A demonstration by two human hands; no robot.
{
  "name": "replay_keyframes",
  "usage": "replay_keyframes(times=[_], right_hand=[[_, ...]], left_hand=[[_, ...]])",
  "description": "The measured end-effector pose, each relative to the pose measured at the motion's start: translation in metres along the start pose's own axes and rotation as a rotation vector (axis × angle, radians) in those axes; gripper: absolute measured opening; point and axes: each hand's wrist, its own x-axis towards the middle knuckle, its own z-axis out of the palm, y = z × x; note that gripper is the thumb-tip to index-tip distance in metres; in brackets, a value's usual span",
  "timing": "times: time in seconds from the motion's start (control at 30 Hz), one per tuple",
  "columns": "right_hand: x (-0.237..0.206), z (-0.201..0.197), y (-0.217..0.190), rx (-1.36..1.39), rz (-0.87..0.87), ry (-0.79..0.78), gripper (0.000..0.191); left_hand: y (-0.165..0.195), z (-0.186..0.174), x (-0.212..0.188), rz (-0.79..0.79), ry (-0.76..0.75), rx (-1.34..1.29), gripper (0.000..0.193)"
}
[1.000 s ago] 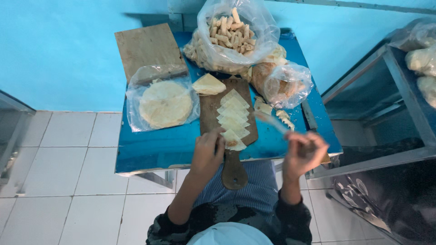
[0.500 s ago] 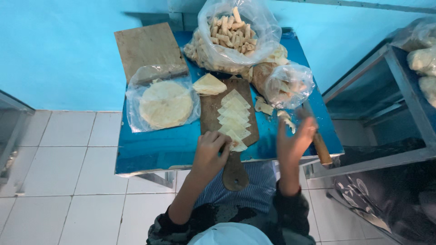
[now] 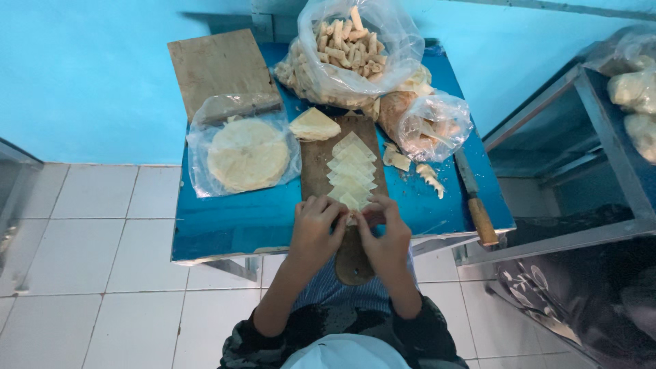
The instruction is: The person folds thin flat dough pieces into diamond shapes by hand on a wooden paddle board, pressing each fold and stacking the finished folded pieces in a pile on the board, taking new flat dough pieces from a pile beside the board.
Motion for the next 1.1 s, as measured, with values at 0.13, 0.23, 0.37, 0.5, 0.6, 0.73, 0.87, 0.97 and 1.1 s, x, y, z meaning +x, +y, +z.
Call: replay_keyframes(times=[0.13,0.23,0.37,0.5,0.6,0.73,0.87,0.97,1.1], right_hand=[[-0.002,0.004,-0.004,-0.035,-0.069,-0.031,0.041],[-0.001,-0.004,-0.005,-0.016,-0.093,-0.110,0.045],[0.004,-0.017,0.001,-0.096,-0.204,-0.168,0.045],[0.009,-0.018,0.013,-0.107,-0.343,-0.211,0.034],[0.012,-0.010,0.022,-0.035,-0.232,-0.208,0.032],[0.017,-0.003,0.030,0.089,-0.091,-0.172,0.032],[0.015,-0.007,0.031,0.123,-0.144,-0.190,0.034],[0.008,-0.009,0.030,0.033,-0.234,-0.189,0.028],[0.000,-0.013,0.029,0.017,-0.374,-0.161,0.029]], left_hand=[[-0.002,-0.001,-0.002,-0.010,0.006,-0.044,0.020],[-0.003,-0.001,-0.002,-0.005,-0.006,-0.033,0.017],[-0.002,-0.003,-0.002,0.011,-0.011,-0.035,0.009],[0.000,-0.012,0.000,0.063,-0.052,0.000,0.011],[-0.001,-0.022,0.004,0.089,-0.144,0.003,0.019],[-0.003,-0.024,0.006,0.153,-0.142,-0.030,0.024],[-0.006,-0.014,0.007,0.167,-0.086,0.010,0.011],[-0.008,-0.009,0.005,0.172,-0.065,-0.005,0.010],[-0.004,-0.011,-0.008,0.182,-0.035,-0.031,0.010]])
